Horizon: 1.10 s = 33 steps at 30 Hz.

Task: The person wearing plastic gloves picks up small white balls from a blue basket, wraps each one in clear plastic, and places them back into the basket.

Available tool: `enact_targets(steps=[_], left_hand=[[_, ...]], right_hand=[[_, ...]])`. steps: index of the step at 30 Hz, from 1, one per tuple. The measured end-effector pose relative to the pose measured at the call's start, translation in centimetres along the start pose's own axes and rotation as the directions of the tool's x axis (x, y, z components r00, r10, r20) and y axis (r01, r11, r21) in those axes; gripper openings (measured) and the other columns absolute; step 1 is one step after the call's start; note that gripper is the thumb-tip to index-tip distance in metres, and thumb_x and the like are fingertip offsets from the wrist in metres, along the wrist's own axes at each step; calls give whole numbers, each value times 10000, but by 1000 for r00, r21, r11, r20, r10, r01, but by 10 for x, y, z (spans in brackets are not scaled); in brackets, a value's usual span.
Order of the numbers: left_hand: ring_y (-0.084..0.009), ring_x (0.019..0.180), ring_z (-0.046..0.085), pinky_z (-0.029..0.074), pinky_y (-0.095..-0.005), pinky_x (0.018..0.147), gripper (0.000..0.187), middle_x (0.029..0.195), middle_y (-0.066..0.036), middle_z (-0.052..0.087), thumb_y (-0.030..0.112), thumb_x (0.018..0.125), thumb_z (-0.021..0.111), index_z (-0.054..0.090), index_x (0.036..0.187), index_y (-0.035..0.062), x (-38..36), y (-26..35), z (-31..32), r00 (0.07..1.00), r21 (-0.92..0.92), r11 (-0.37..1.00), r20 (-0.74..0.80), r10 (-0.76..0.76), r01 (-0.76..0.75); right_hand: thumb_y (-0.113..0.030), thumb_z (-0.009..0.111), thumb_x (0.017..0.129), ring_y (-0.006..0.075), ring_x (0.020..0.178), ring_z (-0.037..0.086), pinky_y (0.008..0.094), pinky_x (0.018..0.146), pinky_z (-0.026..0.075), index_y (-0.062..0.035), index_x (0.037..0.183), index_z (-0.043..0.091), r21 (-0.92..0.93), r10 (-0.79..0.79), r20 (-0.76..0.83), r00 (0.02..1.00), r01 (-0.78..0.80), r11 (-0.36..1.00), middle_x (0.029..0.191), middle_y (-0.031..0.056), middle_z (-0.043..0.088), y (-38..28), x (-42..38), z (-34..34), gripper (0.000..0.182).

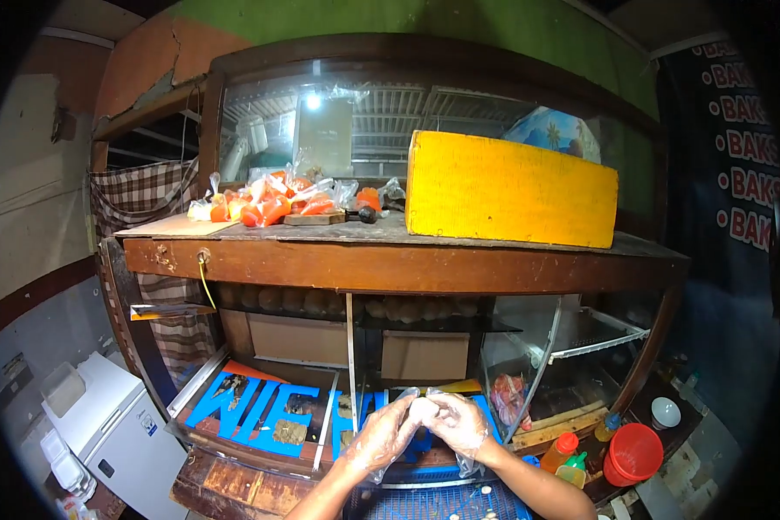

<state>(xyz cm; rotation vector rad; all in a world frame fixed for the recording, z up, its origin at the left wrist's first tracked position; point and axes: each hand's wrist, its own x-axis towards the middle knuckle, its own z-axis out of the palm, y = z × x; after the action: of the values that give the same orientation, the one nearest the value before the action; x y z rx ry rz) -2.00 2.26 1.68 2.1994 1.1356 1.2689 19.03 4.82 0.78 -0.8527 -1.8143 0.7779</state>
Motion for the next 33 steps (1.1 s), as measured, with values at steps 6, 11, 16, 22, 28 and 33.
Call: enact_targets(steps=[6, 11, 16, 22, 28, 33], left_hand=[[-437, 1173, 687, 555, -452, 993, 480, 1282, -286, 692, 168, 1005, 718, 575, 1404, -56, 29, -7, -3, 938, 74, 963, -216, 271, -261], [-401, 959, 683, 563, -472, 867, 500, 1048, -223, 709, 80, 934, 772, 590, 1388, -25, 49, 1, -13, 846, 297, 878, -279, 456, -375], [-401, 998, 671, 560, -478, 889, 504, 1089, -208, 709, 45, 906, 777, 596, 1373, -11, 61, -2, -18, 812, 354, 843, -285, 509, -405], [-402, 1029, 670, 561, -472, 923, 505, 1159, -197, 719, -21, 857, 784, 617, 1332, 18, 75, -12, -18, 740, 373, 802, -333, 585, -466], [-375, 1059, 690, 557, -467, 939, 464, 1200, -167, 732, -66, 817, 742, 637, 1254, 48, 103, -31, -20, 588, 376, 685, -351, 729, -624], [-394, 1035, 682, 550, -475, 950, 285, 1216, -185, 710, 4, 877, 729, 703, 1150, 82, 118, -43, -14, 532, 434, 677, -419, 736, -594]], right_hand=[[-161, 844, 902, 256, 1028, 757, 347, 886, 609, -29, 1286, 708, -228, -273, -135, 952, 239, 944, 1159, 156, 720, -9, 32, -5, 429], [-127, 838, 888, 305, 1016, 759, 364, 862, 626, -39, 1261, 716, -287, -408, -172, 897, 351, 892, 1150, 162, 717, -18, 49, -4, 403], [-58, 824, 861, 337, 1075, 738, 388, 872, 634, -53, 1247, 720, -356, -546, -236, 804, 451, 818, 1226, 174, 711, -14, 64, 2, 400], [-19, 817, 844, 331, 1104, 721, 395, 897, 622, -72, 1217, 715, -412, -668, -244, 703, 549, 728, 1222, 164, 714, -14, 79, 6, 390], [26, 812, 781, 377, 1076, 694, 446, 928, 580, -68, 1113, 669, -613, -833, -147, 533, 612, 500, 1172, 176, 685, -12, 101, 6, 374], [65, 758, 753, 382, 1052, 625, 461, 904, 567, -111, 1161, 705, -610, -804, -183, 566, 576, 544, 1094, 187, 589, -2, 118, 6, 448]])
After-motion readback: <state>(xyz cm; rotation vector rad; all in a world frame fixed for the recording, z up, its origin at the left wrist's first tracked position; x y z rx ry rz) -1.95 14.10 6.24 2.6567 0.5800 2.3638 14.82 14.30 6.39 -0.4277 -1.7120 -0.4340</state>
